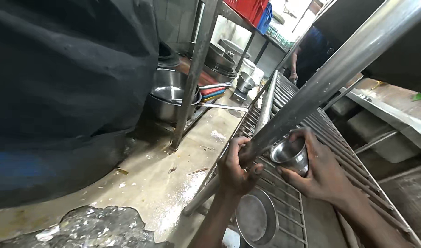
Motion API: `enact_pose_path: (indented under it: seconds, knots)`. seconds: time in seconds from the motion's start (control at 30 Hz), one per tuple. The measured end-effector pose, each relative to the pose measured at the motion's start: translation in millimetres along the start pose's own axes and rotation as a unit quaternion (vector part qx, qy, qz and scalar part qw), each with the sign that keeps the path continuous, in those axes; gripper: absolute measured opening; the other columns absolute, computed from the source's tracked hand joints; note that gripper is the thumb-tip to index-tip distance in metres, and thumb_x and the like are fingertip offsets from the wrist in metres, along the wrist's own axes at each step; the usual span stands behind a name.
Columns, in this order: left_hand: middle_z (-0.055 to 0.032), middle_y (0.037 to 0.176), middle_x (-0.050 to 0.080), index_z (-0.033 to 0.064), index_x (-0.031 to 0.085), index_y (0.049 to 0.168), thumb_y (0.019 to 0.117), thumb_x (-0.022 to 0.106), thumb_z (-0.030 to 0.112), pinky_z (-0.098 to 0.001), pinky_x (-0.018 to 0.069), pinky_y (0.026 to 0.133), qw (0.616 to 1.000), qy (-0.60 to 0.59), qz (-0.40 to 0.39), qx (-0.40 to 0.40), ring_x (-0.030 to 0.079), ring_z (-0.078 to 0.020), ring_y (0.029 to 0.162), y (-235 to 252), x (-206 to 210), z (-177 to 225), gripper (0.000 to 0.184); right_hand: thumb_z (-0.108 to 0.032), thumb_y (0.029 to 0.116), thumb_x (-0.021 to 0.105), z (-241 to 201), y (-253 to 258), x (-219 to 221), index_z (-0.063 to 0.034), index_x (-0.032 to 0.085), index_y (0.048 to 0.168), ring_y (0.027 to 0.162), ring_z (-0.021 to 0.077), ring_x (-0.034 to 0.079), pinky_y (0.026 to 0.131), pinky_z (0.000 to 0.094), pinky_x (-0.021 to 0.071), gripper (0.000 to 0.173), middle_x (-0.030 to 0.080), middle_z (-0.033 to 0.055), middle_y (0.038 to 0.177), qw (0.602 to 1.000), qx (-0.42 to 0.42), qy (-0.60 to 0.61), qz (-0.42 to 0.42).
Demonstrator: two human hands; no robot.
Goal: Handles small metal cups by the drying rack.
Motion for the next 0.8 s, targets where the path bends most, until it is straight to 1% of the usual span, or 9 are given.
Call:
enact_pose_path:
  seconds: [0.13, 0.3, 0.43, 0.5, 0.57, 0.6, 0.67, 0.73, 0.8]
  knots:
    - [0.0047, 0.068, 0.055, 0.0095, 0.059, 0.116, 0.0861, 0.036, 0.088, -0.0276, 0.0477, 0.047, 1.000, 0.002, 0.008, -0.009, 0.051, -0.0050, 0.053, 2.0, 1.4, -0.5, 0.088, -0.047, 0.0784, 0.074, 10.7, 6.3, -2.5, -0.0131, 0.054, 0.123, 0.078, 0.0001, 0.061, 0.065, 0.0211, 0.0542, 0.060, 0.062, -0.0052, 0.092, 0.999, 0.026, 0.034, -0.023]
    - [0.0039, 0.067, 0.056, 0.0075, 0.060, 0.114, 0.0866, 0.037, 0.087, -0.0289, 0.0488, 0.047, 0.999, 0.031, 0.017, -0.006, 0.053, -0.0055, 0.053, 2.4, 3.3, -1.1, 0.087, -0.045, 0.0746, 0.076, 17.8, 11.2, -5.6, -0.0131, 0.054, 0.122, 0.078, -0.0016, 0.061, 0.065, 0.0195, 0.0548, 0.061, 0.062, -0.0070, 0.090, 0.997, -0.003, 0.052, -0.056]
    - [0.0033, 0.067, 0.056, 0.0071, 0.061, 0.112, 0.0887, 0.037, 0.085, -0.0286, 0.0483, 0.048, 0.998, 0.051, 0.027, -0.009, 0.052, -0.0061, 0.053, 0.1, 4.6, 3.2, 0.084, -0.044, 0.0757, 0.076, 21.2, 12.7, -2.2, -0.0094, 0.053, 0.126, 0.087, -0.0011, 0.063, 0.075, 0.0190, 0.0557, 0.065, 0.064, -0.0034, 0.097, 0.995, -0.026, 0.072, -0.060]
    - [0.0026, 0.067, 0.056, 0.0070, 0.061, 0.111, 0.0896, 0.038, 0.083, -0.0304, 0.0486, 0.048, 0.998, 0.058, 0.029, -0.008, 0.053, -0.0074, 0.053, 0.9, 4.2, 4.0, 0.082, -0.044, 0.0743, 0.077, 24.0, 6.7, -5.6, -0.0132, 0.053, 0.124, 0.080, -0.0029, 0.061, 0.068, 0.0171, 0.0544, 0.063, 0.062, -0.0065, 0.092, 0.995, -0.020, 0.073, -0.069]
    - [0.0023, 0.068, 0.057, 0.0073, 0.062, 0.110, 0.0890, 0.038, 0.083, -0.0320, 0.0489, 0.048, 0.997, 0.076, 0.032, -0.010, 0.054, -0.0084, 0.054, 2.7, 3.6, 4.3, 0.082, -0.043, 0.0728, 0.077, 22.7, 11.1, -6.3, -0.0116, 0.055, 0.122, 0.077, -0.0011, 0.062, 0.065, 0.0195, 0.0543, 0.063, 0.063, -0.0049, 0.088, 0.994, -0.014, 0.075, -0.074]
    - [0.0019, 0.067, 0.058, 0.0072, 0.062, 0.110, 0.0889, 0.039, 0.082, -0.0325, 0.0491, 0.047, 0.996, 0.082, 0.034, -0.010, 0.055, -0.0087, 0.053, 2.0, 3.7, 5.2, 0.082, -0.042, 0.0729, 0.078, 20.3, 16.6, -5.6, -0.0099, 0.054, 0.124, 0.080, 0.0003, 0.062, 0.068, 0.0209, 0.0543, 0.065, 0.063, -0.0033, 0.091, 0.993, -0.012, 0.075, -0.086]
    - [0.0024, 0.066, 0.056, 0.0074, 0.061, 0.110, 0.0902, 0.038, 0.080, -0.0309, 0.0475, 0.046, 0.995, 0.089, 0.035, 0.000, 0.053, -0.0076, 0.052, 1.8, 5.1, 6.0, 0.079, -0.043, 0.0732, 0.078, 23.2, 23.2, -5.2, -0.0138, 0.052, 0.129, 0.087, -0.0038, 0.064, 0.074, 0.0178, 0.0556, 0.069, 0.065, -0.0071, 0.097, 0.990, 0.006, 0.085, -0.109]
    - [0.0019, 0.067, 0.057, 0.0063, 0.061, 0.110, 0.0912, 0.036, 0.080, -0.0297, 0.0479, 0.046, 0.995, 0.097, 0.035, 0.011, 0.053, -0.0069, 0.052, 2.6, 3.6, 5.6, 0.080, -0.044, 0.0733, 0.080, 33.5, 15.9, -2.9, -0.0177, 0.053, 0.126, 0.085, -0.0038, 0.063, 0.072, 0.0186, 0.0562, 0.065, 0.064, -0.0090, 0.096, 0.983, 0.035, 0.142, -0.111]
    - [0.0006, 0.069, 0.059, 0.0055, 0.061, 0.110, 0.0915, 0.035, 0.081, -0.0297, 0.0490, 0.048, 0.994, 0.101, 0.037, 0.010, 0.055, -0.0073, 0.054, 3.4, 3.2, 5.4, 0.082, -0.043, 0.0753, 0.080, 41.1, 5.8, -3.6, -0.0201, 0.055, 0.130, 0.090, -0.0031, 0.064, 0.076, 0.0196, 0.0576, 0.064, 0.066, -0.0101, 0.103, 0.973, 0.062, 0.199, -0.097]
Point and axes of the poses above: each hand's wrist, its own y-axis towards the middle knuckle, its own x-axis out of the palm, z = x × y, the point moved 4 cm from there along y, towards the middle knuckle
